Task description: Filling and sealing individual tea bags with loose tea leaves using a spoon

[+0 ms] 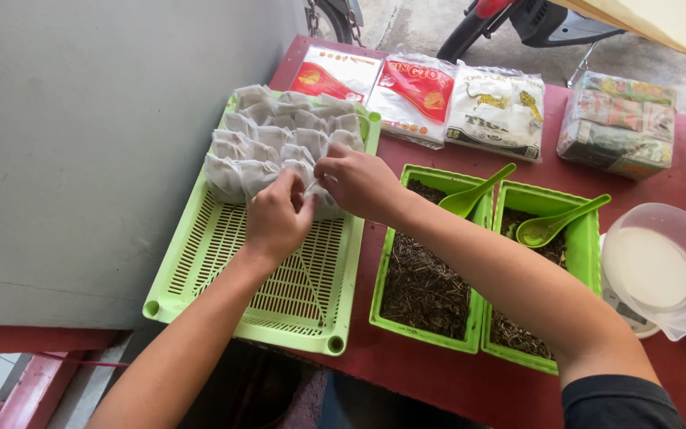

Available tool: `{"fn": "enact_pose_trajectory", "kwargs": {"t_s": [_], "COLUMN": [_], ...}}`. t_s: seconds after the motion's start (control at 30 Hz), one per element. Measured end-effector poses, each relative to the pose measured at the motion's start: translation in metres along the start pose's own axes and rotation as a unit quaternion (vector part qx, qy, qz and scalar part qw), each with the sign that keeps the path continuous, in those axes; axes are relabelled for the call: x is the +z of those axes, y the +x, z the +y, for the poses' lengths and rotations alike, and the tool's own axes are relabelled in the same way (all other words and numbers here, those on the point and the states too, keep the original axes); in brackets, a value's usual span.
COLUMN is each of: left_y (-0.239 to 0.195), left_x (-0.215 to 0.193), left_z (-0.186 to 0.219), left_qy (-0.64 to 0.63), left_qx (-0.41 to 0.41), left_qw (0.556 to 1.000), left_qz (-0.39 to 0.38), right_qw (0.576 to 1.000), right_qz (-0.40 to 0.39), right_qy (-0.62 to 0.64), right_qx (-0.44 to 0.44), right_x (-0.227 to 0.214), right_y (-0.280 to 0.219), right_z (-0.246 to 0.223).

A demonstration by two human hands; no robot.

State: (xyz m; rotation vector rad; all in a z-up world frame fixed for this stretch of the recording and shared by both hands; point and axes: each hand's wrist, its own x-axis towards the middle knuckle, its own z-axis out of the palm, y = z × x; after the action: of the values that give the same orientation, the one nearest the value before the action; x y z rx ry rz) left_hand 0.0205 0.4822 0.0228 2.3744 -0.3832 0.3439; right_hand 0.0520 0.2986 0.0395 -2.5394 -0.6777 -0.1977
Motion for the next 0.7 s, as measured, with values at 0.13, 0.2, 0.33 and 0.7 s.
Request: {"fn": "enact_pose_trajectory", "kwargs": {"t_s": [0.13, 0.2, 0.33, 0.7], "left_y": [0.002, -0.004, -0.003, -0.003], "left_x": [0.019, 0.018, 0.028, 0.029], "left_z": [-0.013, -0.012, -0.022, -0.026], "left_qy": [0.004, 0.023, 0.018, 0.083], "left_qx": [0.008, 0.041, 0.06, 0.068], "left_qw": [1.0, 0.996, 0.994, 0.986], "left_qz": [-0.011, -0.078, -0.089, -0.129], "right_qw": [1.0, 0.999, 0.995, 0.996], "right_qz": [0.006, 0.037, 0.073, -0.057], "right_qy": [-0.015, -0.011, -0.04, -0.03], "right_qx": [0.007, -0.004, -0.048, -0.059], "right_x": [0.004, 0.008, 0.023, 0.021], "right_y": [0.004, -0.006, -0.016, -0.025], "right_z": [0.008, 0.004, 0.007, 0.014]}}
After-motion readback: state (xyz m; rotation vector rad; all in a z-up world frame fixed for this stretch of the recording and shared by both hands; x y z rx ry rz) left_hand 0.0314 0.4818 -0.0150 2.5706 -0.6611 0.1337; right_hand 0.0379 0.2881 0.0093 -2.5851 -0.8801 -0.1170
